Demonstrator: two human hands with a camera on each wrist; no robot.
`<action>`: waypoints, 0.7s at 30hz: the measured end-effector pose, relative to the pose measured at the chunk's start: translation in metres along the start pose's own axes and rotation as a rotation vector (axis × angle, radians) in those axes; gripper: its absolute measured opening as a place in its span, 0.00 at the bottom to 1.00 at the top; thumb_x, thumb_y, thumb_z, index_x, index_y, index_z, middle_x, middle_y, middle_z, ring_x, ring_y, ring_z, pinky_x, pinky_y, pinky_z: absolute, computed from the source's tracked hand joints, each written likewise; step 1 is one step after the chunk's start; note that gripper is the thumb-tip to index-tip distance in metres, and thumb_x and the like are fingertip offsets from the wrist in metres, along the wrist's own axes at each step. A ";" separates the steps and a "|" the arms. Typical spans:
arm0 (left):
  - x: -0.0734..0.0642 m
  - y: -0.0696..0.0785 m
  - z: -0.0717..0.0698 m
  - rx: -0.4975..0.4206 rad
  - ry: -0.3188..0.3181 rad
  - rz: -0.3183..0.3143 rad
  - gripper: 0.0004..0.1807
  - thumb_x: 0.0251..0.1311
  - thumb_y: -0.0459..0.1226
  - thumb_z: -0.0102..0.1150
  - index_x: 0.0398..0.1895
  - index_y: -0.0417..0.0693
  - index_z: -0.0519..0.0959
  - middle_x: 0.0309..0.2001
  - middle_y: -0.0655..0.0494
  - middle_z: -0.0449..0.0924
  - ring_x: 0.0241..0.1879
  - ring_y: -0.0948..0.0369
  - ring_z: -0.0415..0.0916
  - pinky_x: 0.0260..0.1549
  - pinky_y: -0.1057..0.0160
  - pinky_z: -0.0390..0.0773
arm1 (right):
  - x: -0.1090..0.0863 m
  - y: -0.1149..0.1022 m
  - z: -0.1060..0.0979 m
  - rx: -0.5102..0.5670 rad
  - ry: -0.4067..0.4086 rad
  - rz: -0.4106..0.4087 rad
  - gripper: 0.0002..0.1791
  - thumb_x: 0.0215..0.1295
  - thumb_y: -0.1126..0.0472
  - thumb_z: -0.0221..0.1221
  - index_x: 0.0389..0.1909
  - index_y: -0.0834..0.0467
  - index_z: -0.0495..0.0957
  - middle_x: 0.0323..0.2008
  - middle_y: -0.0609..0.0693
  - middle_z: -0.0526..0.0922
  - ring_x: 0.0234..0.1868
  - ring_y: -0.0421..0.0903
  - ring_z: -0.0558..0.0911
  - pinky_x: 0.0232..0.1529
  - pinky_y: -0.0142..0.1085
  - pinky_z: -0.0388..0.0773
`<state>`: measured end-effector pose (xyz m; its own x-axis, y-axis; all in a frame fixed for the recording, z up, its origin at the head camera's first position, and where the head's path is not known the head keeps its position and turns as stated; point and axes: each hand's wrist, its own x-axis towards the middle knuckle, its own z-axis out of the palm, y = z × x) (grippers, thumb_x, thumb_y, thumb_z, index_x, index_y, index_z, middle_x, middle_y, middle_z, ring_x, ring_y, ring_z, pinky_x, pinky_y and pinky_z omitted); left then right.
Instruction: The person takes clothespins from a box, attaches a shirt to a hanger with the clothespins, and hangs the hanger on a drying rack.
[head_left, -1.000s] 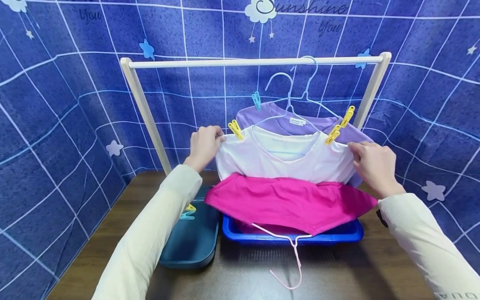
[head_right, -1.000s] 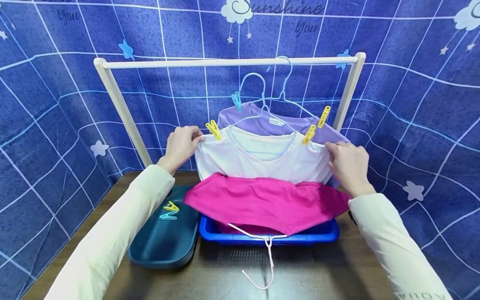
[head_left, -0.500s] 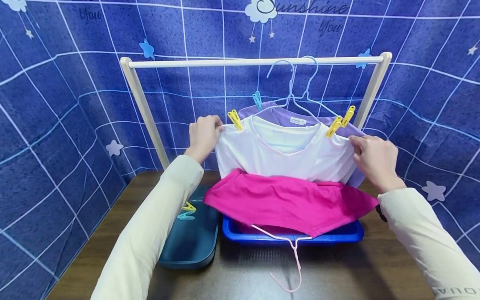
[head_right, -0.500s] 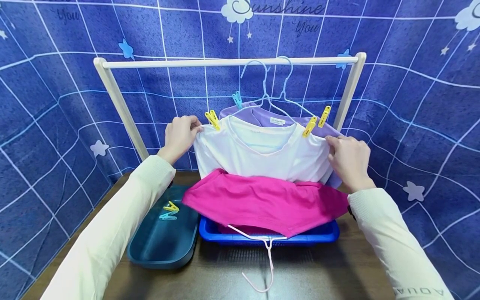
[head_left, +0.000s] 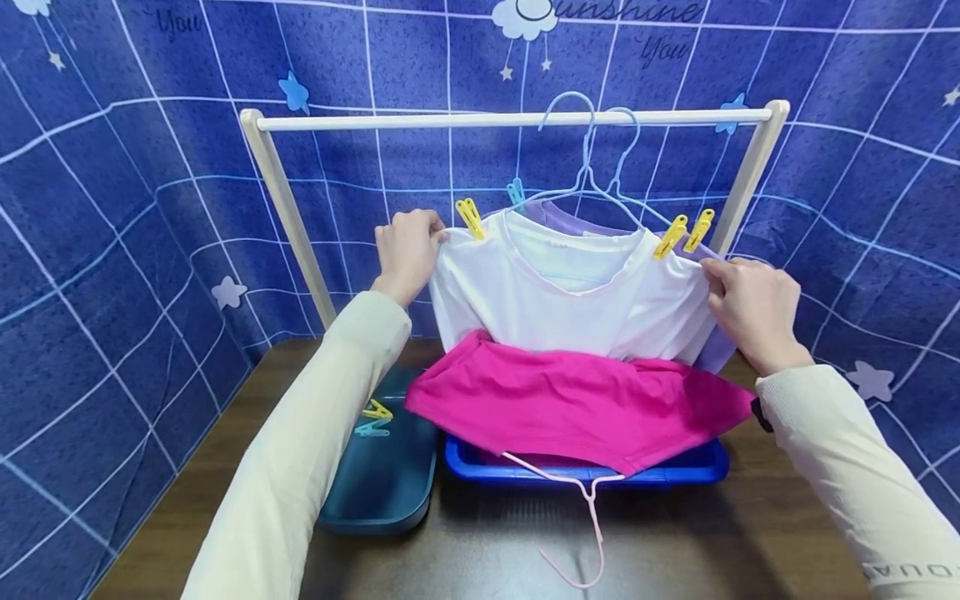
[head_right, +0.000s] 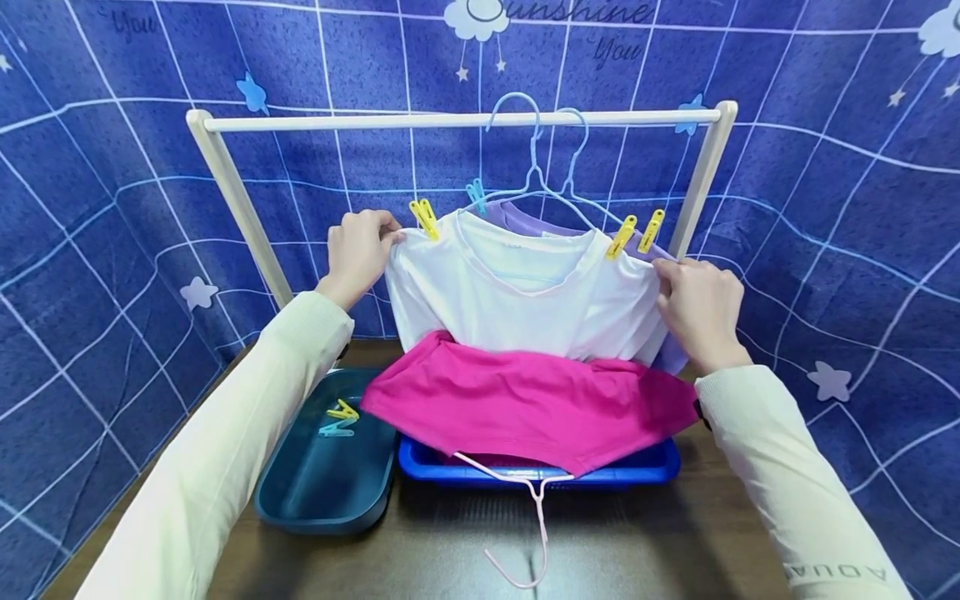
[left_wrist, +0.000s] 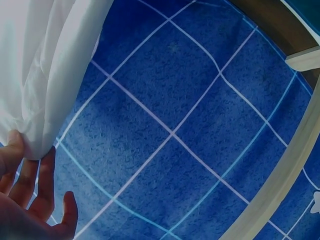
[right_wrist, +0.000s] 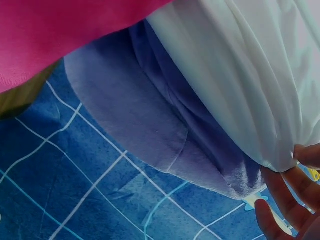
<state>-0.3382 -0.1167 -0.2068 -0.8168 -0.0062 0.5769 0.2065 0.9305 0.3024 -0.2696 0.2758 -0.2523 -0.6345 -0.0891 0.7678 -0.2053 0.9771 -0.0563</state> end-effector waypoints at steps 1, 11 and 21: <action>0.001 0.001 0.000 0.003 0.003 -0.004 0.11 0.60 0.45 0.54 0.38 0.52 0.82 0.41 0.52 0.83 0.39 0.50 0.78 0.41 0.52 0.65 | 0.001 -0.001 -0.001 0.000 -0.003 0.003 0.13 0.49 0.68 0.54 0.36 0.57 0.82 0.18 0.59 0.75 0.20 0.61 0.73 0.15 0.48 0.60; 0.009 0.005 -0.008 0.020 0.030 -0.045 0.10 0.59 0.44 0.55 0.36 0.51 0.82 0.40 0.52 0.83 0.39 0.48 0.78 0.42 0.51 0.64 | 0.008 -0.003 -0.003 0.017 0.006 0.008 0.14 0.51 0.66 0.54 0.38 0.56 0.83 0.21 0.60 0.79 0.20 0.62 0.73 0.14 0.48 0.59; 0.014 0.010 -0.014 0.045 0.013 -0.079 0.11 0.61 0.45 0.53 0.38 0.51 0.81 0.43 0.51 0.82 0.41 0.48 0.78 0.46 0.51 0.63 | 0.011 -0.004 -0.005 0.026 0.022 0.007 0.15 0.49 0.66 0.52 0.37 0.55 0.83 0.19 0.59 0.77 0.22 0.63 0.74 0.15 0.50 0.60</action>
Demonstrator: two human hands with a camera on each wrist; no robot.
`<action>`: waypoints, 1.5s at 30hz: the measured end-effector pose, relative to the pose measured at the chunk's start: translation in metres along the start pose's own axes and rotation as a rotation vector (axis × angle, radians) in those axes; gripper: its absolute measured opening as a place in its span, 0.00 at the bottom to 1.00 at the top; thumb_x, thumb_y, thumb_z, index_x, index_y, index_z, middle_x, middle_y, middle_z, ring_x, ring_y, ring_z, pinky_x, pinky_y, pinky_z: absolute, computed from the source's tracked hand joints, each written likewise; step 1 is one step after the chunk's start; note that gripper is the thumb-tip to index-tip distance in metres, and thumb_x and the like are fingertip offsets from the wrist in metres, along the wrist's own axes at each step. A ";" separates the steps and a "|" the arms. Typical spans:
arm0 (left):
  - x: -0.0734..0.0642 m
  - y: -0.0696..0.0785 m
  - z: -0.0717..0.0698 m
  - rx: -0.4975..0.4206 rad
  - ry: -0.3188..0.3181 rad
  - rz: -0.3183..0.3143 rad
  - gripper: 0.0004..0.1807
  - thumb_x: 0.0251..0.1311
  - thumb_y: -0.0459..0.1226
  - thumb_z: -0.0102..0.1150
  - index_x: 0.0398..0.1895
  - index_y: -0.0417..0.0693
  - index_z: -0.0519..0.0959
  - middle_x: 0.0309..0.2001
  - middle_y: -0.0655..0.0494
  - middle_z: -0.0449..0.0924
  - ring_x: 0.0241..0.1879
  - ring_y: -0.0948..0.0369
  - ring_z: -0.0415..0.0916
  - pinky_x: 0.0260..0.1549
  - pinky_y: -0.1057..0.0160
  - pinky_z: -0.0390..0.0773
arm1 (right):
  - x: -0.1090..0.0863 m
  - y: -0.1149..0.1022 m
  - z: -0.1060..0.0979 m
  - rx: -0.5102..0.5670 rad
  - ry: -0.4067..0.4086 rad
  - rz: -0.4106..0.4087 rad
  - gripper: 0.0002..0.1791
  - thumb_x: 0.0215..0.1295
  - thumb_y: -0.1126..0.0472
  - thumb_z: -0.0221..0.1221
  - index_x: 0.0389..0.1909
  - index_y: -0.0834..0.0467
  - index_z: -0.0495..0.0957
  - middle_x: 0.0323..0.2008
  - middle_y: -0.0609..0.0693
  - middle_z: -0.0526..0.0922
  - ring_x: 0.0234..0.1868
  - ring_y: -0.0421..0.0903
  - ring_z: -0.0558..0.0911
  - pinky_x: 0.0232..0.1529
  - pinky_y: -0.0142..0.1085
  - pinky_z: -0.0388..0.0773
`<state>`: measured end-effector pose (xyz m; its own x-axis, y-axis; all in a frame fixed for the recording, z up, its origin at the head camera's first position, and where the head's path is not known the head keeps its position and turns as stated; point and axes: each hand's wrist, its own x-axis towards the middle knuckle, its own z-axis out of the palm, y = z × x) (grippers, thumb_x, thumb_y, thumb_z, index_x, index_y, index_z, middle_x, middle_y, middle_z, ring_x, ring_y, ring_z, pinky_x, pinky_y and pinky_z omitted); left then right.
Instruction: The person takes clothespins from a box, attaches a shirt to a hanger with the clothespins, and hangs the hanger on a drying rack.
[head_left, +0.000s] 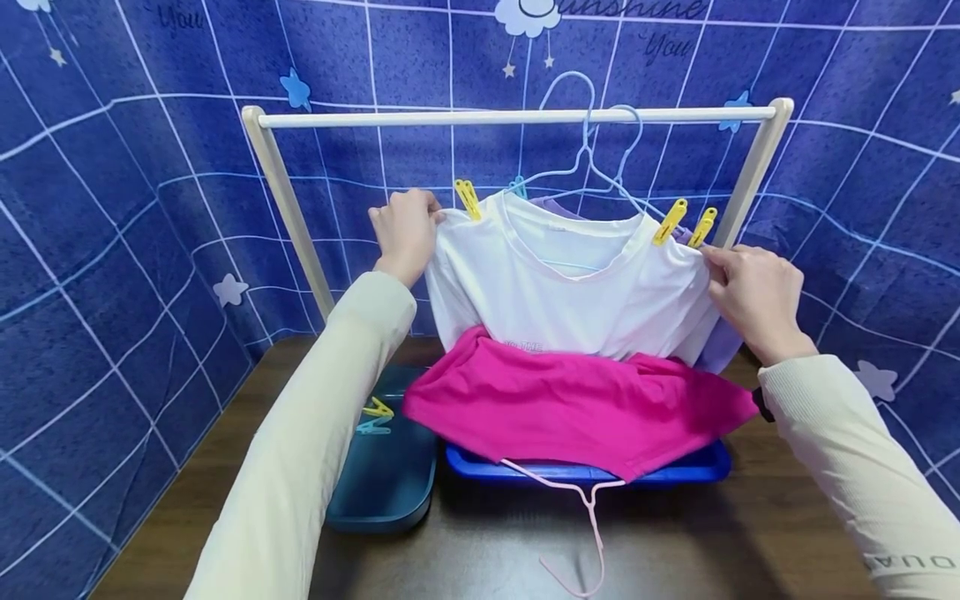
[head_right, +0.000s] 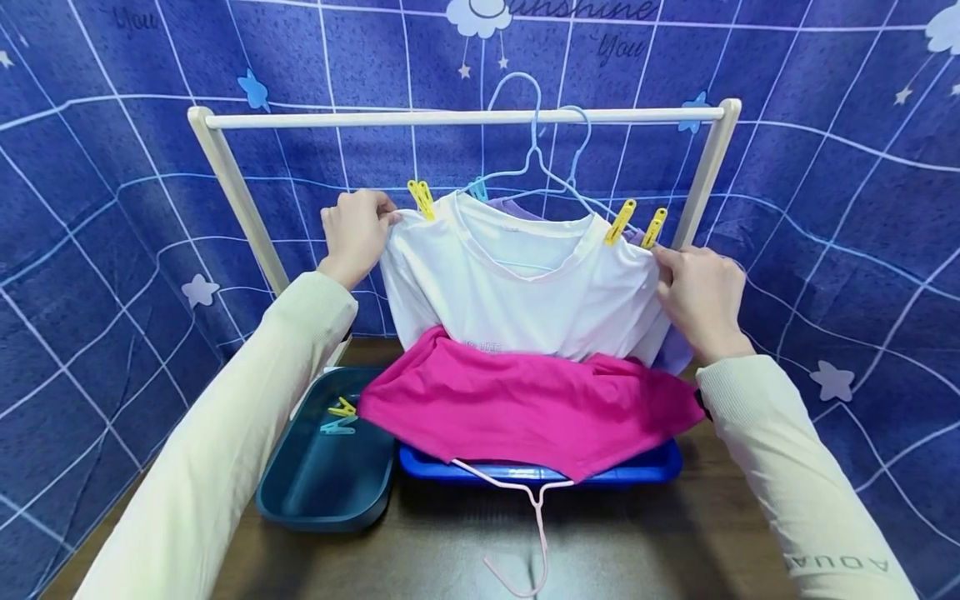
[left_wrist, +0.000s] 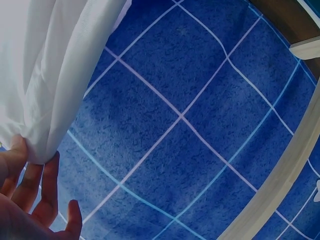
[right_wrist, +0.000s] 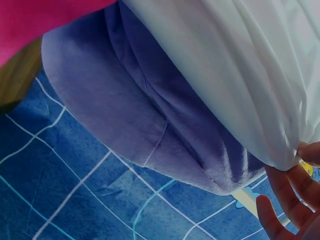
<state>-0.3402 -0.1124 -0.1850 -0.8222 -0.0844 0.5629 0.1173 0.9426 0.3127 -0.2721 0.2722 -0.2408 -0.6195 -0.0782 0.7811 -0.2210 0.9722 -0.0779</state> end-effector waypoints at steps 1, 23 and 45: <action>0.000 0.000 0.001 -0.001 -0.004 -0.002 0.11 0.61 0.45 0.53 0.38 0.51 0.81 0.43 0.51 0.82 0.41 0.48 0.78 0.46 0.51 0.63 | 0.000 0.000 0.000 0.001 -0.002 0.002 0.15 0.49 0.66 0.52 0.37 0.55 0.83 0.20 0.59 0.77 0.22 0.63 0.74 0.15 0.50 0.60; -0.011 -0.016 0.028 0.009 -0.132 0.024 0.13 0.61 0.38 0.49 0.47 0.48 0.77 0.50 0.48 0.79 0.50 0.47 0.75 0.49 0.48 0.62 | -0.017 -0.003 0.009 0.026 0.002 -0.062 0.12 0.50 0.67 0.56 0.36 0.57 0.83 0.24 0.59 0.80 0.23 0.63 0.75 0.17 0.51 0.63; -0.016 -0.024 0.026 -0.009 -0.175 0.098 0.21 0.58 0.34 0.46 0.57 0.45 0.70 0.55 0.44 0.74 0.55 0.45 0.70 0.49 0.46 0.64 | -0.030 0.001 -0.003 0.080 0.038 -0.118 0.11 0.51 0.66 0.56 0.37 0.60 0.79 0.25 0.58 0.80 0.24 0.60 0.75 0.23 0.52 0.65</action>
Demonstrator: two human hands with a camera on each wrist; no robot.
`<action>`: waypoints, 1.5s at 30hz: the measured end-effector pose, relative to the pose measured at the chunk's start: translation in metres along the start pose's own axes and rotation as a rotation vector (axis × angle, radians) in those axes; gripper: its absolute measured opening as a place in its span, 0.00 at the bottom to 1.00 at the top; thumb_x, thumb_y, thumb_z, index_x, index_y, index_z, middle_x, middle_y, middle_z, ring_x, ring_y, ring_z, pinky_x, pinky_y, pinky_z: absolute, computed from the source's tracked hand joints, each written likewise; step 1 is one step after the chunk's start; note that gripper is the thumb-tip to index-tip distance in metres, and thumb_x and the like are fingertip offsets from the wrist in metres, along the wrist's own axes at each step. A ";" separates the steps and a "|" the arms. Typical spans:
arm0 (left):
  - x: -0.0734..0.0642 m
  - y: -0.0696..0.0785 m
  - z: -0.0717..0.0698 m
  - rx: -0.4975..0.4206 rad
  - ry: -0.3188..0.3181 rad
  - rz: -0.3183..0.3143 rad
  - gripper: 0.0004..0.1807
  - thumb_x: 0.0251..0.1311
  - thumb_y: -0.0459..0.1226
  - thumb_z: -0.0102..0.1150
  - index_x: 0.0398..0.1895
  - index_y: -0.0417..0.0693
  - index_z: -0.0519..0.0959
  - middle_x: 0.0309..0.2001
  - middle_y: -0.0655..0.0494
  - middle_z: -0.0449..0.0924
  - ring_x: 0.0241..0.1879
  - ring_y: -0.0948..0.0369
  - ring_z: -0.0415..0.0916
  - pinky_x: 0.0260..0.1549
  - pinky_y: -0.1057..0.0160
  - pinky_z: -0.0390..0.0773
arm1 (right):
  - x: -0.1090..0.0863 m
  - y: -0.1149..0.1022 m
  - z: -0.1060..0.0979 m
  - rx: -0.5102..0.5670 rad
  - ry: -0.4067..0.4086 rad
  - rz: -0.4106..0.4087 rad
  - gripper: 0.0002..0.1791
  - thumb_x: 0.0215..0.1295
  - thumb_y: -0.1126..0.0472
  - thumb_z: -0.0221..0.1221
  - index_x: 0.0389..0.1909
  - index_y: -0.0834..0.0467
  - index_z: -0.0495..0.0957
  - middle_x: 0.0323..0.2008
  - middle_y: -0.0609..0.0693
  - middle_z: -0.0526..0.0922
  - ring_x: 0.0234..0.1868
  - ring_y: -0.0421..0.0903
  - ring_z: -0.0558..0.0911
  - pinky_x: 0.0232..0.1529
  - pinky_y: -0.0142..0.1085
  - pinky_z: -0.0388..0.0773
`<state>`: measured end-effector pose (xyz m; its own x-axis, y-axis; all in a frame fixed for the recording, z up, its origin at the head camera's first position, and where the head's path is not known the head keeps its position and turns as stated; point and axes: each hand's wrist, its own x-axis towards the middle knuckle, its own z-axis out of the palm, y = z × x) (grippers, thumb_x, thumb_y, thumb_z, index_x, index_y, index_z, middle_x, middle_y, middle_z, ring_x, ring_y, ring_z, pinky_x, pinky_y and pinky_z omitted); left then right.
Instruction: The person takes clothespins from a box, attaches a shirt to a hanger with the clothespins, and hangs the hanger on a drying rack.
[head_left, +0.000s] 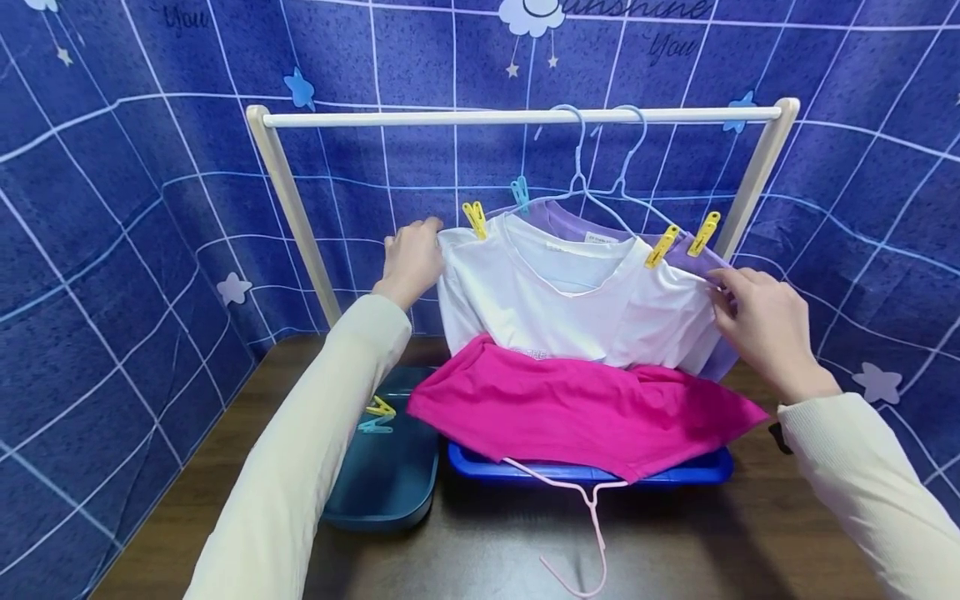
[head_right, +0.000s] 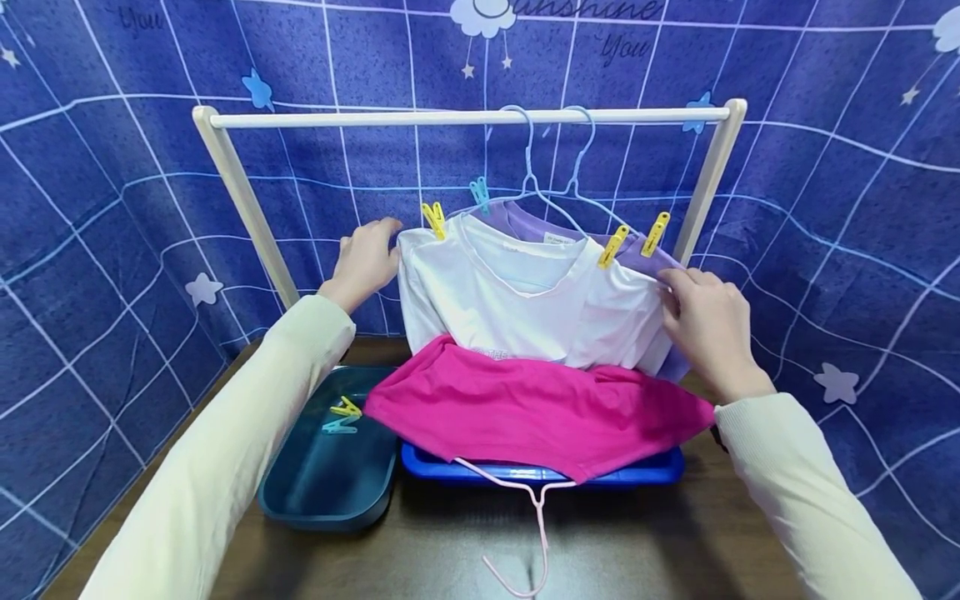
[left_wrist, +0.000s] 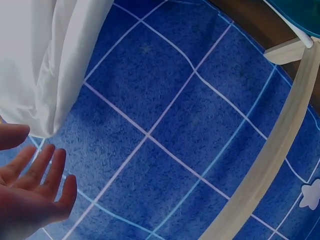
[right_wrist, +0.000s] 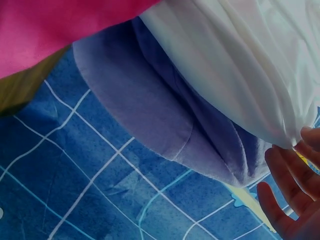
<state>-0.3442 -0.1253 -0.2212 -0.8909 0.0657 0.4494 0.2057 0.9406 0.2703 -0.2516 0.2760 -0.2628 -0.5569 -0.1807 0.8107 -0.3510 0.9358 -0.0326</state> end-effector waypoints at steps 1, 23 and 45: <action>-0.002 -0.001 -0.001 0.000 0.001 0.000 0.21 0.59 0.34 0.46 0.57 0.45 0.70 0.55 0.44 0.73 0.55 0.45 0.70 0.49 0.46 0.64 | -0.001 0.000 -0.001 0.002 0.005 0.003 0.10 0.52 0.66 0.56 0.37 0.60 0.79 0.25 0.58 0.80 0.24 0.60 0.75 0.23 0.52 0.65; -0.079 -0.054 0.012 0.048 0.008 0.104 0.16 0.58 0.37 0.51 0.49 0.41 0.75 0.47 0.43 0.79 0.48 0.43 0.74 0.44 0.43 0.68 | -0.059 0.002 -0.010 0.031 -0.022 -0.069 0.11 0.47 0.68 0.59 0.35 0.62 0.78 0.28 0.59 0.80 0.29 0.59 0.76 0.28 0.51 0.66; -0.139 -0.098 0.061 0.213 -0.150 0.074 0.15 0.48 0.38 0.62 0.39 0.41 0.77 0.36 0.41 0.82 0.37 0.43 0.77 0.32 0.44 0.70 | -0.117 0.012 0.003 0.099 -0.214 -0.243 0.24 0.32 0.68 0.64 0.38 0.62 0.77 0.35 0.58 0.81 0.36 0.55 0.79 0.33 0.50 0.69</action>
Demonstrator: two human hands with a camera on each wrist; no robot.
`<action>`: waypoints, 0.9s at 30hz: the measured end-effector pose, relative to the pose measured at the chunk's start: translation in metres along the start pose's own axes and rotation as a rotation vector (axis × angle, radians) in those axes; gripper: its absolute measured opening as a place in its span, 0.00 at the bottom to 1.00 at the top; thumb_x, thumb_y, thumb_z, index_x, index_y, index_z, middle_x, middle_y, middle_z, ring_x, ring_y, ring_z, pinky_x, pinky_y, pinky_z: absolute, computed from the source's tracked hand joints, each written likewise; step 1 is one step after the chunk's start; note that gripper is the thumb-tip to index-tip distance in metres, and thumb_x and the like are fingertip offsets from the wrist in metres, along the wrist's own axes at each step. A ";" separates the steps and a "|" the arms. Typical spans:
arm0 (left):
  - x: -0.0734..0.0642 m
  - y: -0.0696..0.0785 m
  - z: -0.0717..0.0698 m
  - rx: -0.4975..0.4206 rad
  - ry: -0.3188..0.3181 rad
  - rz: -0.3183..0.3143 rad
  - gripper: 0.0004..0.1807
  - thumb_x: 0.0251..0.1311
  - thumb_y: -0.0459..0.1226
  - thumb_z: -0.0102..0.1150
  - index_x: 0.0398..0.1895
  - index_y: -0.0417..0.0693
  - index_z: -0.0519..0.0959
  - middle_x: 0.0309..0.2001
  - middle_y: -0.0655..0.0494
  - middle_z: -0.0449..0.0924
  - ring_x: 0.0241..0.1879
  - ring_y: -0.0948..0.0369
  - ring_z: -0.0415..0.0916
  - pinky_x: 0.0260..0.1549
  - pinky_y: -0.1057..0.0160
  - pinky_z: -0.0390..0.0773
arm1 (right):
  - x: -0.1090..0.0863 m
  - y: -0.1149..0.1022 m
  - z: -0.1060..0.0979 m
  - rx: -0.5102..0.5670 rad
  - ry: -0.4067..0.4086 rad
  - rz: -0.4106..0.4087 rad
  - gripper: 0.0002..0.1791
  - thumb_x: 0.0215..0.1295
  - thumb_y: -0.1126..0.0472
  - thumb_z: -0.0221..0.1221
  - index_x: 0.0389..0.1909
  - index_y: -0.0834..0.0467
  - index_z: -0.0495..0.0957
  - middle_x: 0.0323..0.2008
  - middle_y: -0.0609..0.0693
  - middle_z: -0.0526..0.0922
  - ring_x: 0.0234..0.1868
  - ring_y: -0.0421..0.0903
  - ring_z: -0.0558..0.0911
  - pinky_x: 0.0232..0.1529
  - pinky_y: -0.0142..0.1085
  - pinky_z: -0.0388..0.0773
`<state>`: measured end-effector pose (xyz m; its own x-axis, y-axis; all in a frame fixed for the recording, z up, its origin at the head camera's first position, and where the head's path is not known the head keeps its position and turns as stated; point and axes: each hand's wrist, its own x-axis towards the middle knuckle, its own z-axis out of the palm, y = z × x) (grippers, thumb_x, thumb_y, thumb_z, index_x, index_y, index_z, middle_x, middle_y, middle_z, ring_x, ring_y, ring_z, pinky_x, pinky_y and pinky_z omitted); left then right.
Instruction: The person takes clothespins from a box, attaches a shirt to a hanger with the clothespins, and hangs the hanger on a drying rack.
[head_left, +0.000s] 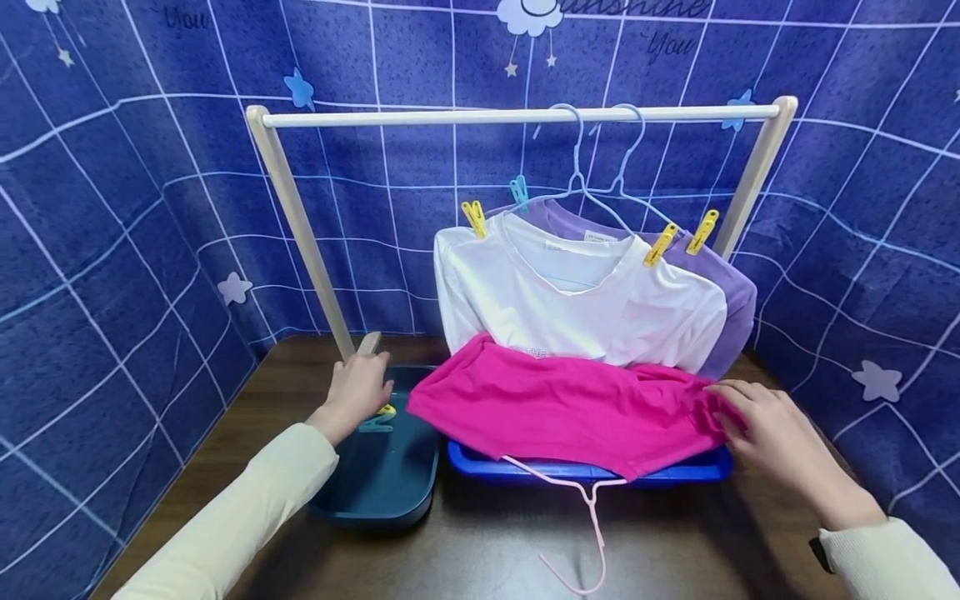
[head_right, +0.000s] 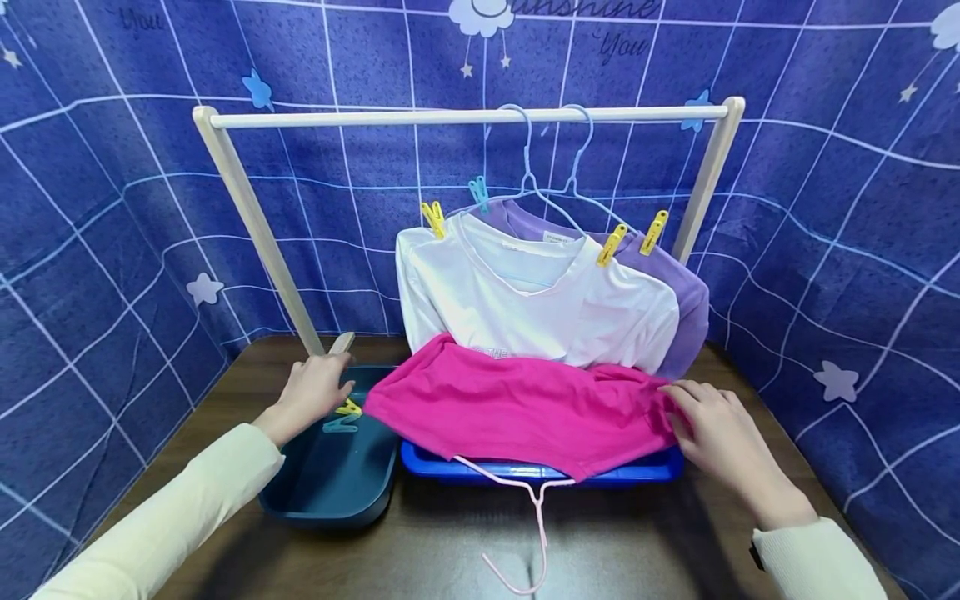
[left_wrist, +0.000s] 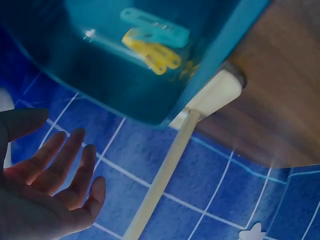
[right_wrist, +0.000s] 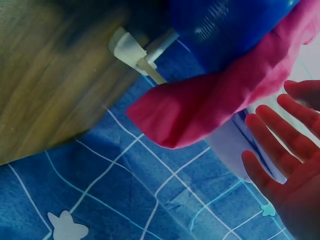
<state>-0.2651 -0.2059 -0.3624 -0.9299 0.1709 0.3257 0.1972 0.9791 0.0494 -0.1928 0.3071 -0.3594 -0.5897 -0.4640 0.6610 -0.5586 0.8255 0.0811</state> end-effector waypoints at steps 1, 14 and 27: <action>-0.002 -0.001 0.003 0.006 -0.011 0.000 0.15 0.47 0.38 0.62 0.38 0.41 0.76 0.35 0.42 0.82 0.36 0.43 0.77 0.31 0.45 0.70 | -0.002 0.000 0.000 0.002 -0.005 0.002 0.24 0.31 0.68 0.64 0.39 0.62 0.77 0.35 0.58 0.81 0.36 0.55 0.79 0.33 0.51 0.69; -0.015 -0.004 0.028 0.109 -0.072 0.034 0.12 0.41 0.37 0.66 0.27 0.44 0.73 0.30 0.43 0.81 0.32 0.43 0.75 0.34 0.43 0.71 | -0.015 -0.001 0.004 0.007 -0.024 -0.016 0.25 0.32 0.66 0.63 0.40 0.62 0.78 0.37 0.59 0.81 0.37 0.55 0.79 0.32 0.49 0.71; -0.021 -0.009 0.043 0.123 -0.154 0.053 0.13 0.41 0.34 0.64 0.34 0.43 0.77 0.33 0.45 0.81 0.35 0.44 0.74 0.38 0.41 0.69 | -0.020 -0.003 0.004 -0.014 -0.091 0.063 0.31 0.32 0.61 0.64 0.46 0.61 0.74 0.44 0.61 0.78 0.45 0.57 0.75 0.37 0.52 0.67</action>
<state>-0.2608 -0.2134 -0.4101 -0.9576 0.2281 0.1759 0.2165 0.9728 -0.0828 -0.1821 0.3126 -0.3761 -0.6740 -0.4378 0.5950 -0.5109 0.8580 0.0527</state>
